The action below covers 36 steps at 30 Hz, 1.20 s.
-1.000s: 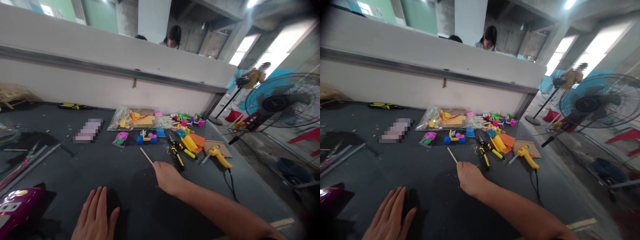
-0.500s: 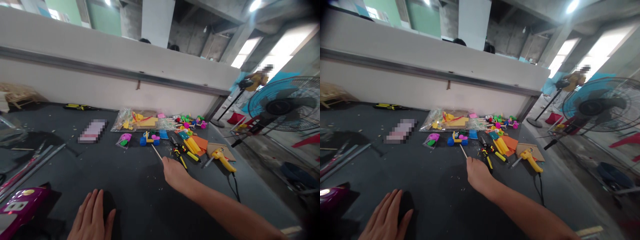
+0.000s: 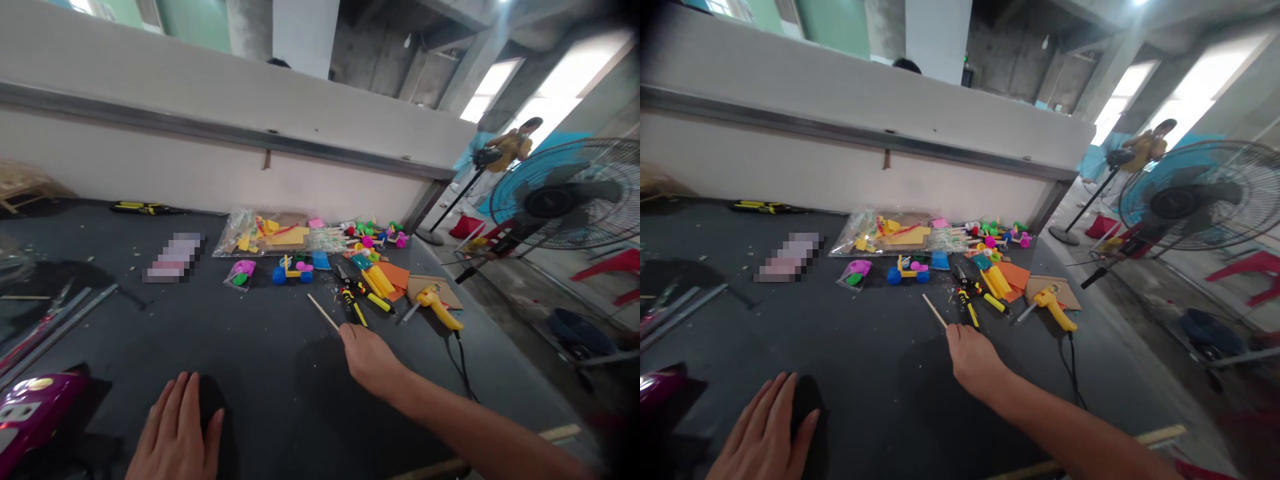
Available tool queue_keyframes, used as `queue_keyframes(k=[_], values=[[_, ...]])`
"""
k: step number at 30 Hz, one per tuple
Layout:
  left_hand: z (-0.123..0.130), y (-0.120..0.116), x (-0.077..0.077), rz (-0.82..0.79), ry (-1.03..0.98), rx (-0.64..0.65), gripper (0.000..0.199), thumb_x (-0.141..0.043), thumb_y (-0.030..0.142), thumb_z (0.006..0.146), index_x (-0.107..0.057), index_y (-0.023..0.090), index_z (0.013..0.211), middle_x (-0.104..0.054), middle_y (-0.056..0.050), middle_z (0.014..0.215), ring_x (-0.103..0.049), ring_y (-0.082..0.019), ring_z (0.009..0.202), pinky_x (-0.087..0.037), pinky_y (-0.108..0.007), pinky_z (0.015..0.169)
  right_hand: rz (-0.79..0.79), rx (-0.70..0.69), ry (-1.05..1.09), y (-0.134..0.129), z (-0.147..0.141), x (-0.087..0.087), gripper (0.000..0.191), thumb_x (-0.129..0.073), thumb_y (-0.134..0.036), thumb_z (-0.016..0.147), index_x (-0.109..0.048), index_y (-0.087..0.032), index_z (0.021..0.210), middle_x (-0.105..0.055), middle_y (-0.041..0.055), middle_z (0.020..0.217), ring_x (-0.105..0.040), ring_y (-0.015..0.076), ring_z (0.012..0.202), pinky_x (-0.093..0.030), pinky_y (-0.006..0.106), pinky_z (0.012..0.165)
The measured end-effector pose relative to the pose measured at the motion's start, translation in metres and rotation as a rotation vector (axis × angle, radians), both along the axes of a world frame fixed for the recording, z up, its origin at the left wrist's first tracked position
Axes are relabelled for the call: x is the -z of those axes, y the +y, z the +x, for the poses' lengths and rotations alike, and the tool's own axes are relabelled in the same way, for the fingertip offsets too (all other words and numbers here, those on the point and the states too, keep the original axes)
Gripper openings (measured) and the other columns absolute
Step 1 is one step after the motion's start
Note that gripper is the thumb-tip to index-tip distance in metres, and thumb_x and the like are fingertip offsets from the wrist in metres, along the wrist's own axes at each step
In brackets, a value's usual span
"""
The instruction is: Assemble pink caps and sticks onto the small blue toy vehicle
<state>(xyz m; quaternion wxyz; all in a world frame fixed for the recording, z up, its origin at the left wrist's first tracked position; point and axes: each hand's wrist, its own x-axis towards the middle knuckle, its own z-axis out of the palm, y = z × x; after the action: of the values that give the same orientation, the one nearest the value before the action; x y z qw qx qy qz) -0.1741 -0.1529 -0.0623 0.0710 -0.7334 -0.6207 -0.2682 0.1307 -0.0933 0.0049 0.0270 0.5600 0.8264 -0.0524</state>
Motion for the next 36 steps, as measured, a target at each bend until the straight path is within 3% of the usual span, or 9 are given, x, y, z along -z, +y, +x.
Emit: queue_keyframes(k=[4, 7, 11, 13, 17, 21, 22, 29, 36], values=[[0.005, 0.004, 0.000, -0.025, 0.071, -0.032, 0.062, -0.032, 0.041, 0.083, -0.038, 0.005, 0.134, -0.050, -0.025, 0.128, -0.036, -0.038, 0.128, -0.036, -0.057, 0.098, -0.018, -0.246, 0.091, -0.010, -0.012, 0.001, 0.021, -0.042, -0.008, 0.083, -0.049, -0.015, 0.101, -0.058, 0.0072, 0.094, -0.051, 0.0184, 0.086, -0.041, 0.028, 0.075], [0.022, 0.011, -0.015, -0.056, 0.158, -0.060, 0.059, -0.032, 0.037, 0.084, -0.043, -0.002, 0.127, -0.052, -0.029, 0.122, -0.039, -0.040, 0.125, -0.039, -0.056, 0.093, 0.007, -0.252, 0.026, -0.005, -0.021, 0.005, 0.020, -0.045, -0.008, 0.082, -0.050, -0.015, 0.100, -0.058, 0.0070, 0.091, -0.052, 0.0189, 0.081, -0.041, 0.029, 0.070], [0.066, 0.035, -0.070, -0.107, 0.176, 0.127, 0.041, -0.034, 0.026, 0.084, -0.055, 0.007, 0.113, -0.058, -0.023, 0.117, -0.050, -0.034, 0.115, -0.042, -0.048, 0.091, 0.065, -0.155, -0.070, 0.025, -0.016, 0.004, 0.022, -0.046, -0.007, 0.082, -0.050, -0.013, 0.103, -0.059, 0.0096, 0.094, -0.055, 0.0203, 0.085, -0.043, 0.029, 0.071], [0.087, 0.060, -0.104, -0.219, 0.109, 0.165, 0.030, -0.033, 0.022, 0.086, -0.061, 0.014, 0.091, -0.066, -0.014, 0.090, -0.062, -0.027, 0.089, -0.047, -0.041, 0.078, 0.086, -0.173, -0.090, 0.039, -0.011, 0.002, 0.022, -0.045, -0.008, 0.084, -0.050, -0.014, 0.105, -0.059, 0.0094, 0.094, -0.055, 0.0204, 0.087, -0.044, 0.029, 0.071], [0.103, 0.136, -0.144, -0.192, -0.221, -0.116, 0.031, -0.040, 0.037, 0.086, -0.057, 0.017, 0.069, -0.058, -0.006, 0.060, -0.062, -0.025, 0.064, -0.046, -0.038, 0.065, 0.119, -0.227, -0.087, 0.050, -0.006, -0.003, 0.017, -0.041, -0.015, 0.090, -0.053, -0.016, 0.102, -0.061, 0.0074, 0.093, -0.057, 0.0193, 0.086, -0.043, 0.028, 0.069], [0.096, 0.212, -0.122, 0.026, -1.068, -0.239, 0.028, -0.037, 0.033, 0.085, -0.053, 0.017, 0.069, -0.057, -0.003, 0.064, -0.057, -0.016, 0.056, -0.047, -0.029, 0.059, 0.163, -0.141, 0.027, 0.058, -0.006, -0.010, 0.023, -0.036, -0.028, 0.095, -0.057, -0.018, 0.094, -0.061, 0.0063, 0.089, -0.058, 0.0163, 0.085, -0.041, 0.025, 0.070], [0.094, 0.225, -0.111, 0.052, -1.120, -0.262, 0.025, -0.035, 0.031, 0.085, -0.053, 0.017, 0.074, -0.058, -0.003, 0.068, -0.057, -0.014, 0.058, -0.048, -0.028, 0.058, 0.176, -0.091, 0.087, 0.062, -0.006, -0.012, 0.025, -0.036, -0.030, 0.095, -0.057, -0.018, 0.091, -0.061, 0.0059, 0.088, -0.058, 0.0155, 0.084, -0.041, 0.024, 0.071], [0.103, 0.232, -0.044, 0.066, -1.160, -0.239, 0.017, -0.036, 0.019, 0.082, -0.052, 0.016, 0.086, -0.062, -0.006, 0.081, -0.061, -0.014, 0.074, -0.050, -0.029, 0.071, 0.255, 0.242, 0.557, 0.127, -0.007, -0.012, 0.016, -0.040, -0.022, 0.089, -0.054, -0.018, 0.094, -0.060, 0.0038, 0.092, -0.056, 0.0145, 0.088, -0.040, 0.025, 0.079], [0.106, 0.221, -0.030, 0.018, -1.019, -0.137, 0.017, -0.041, 0.022, 0.083, -0.056, 0.020, 0.089, -0.066, -0.006, 0.088, -0.063, -0.018, 0.083, -0.048, -0.033, 0.080, 0.148, 0.270, 0.595, 0.164, -0.021, 0.013, 0.036, -0.055, -0.018, 0.072, -0.053, -0.015, 0.107, -0.056, 0.0080, 0.101, -0.056, 0.0176, 0.090, -0.044, 0.030, 0.080]])
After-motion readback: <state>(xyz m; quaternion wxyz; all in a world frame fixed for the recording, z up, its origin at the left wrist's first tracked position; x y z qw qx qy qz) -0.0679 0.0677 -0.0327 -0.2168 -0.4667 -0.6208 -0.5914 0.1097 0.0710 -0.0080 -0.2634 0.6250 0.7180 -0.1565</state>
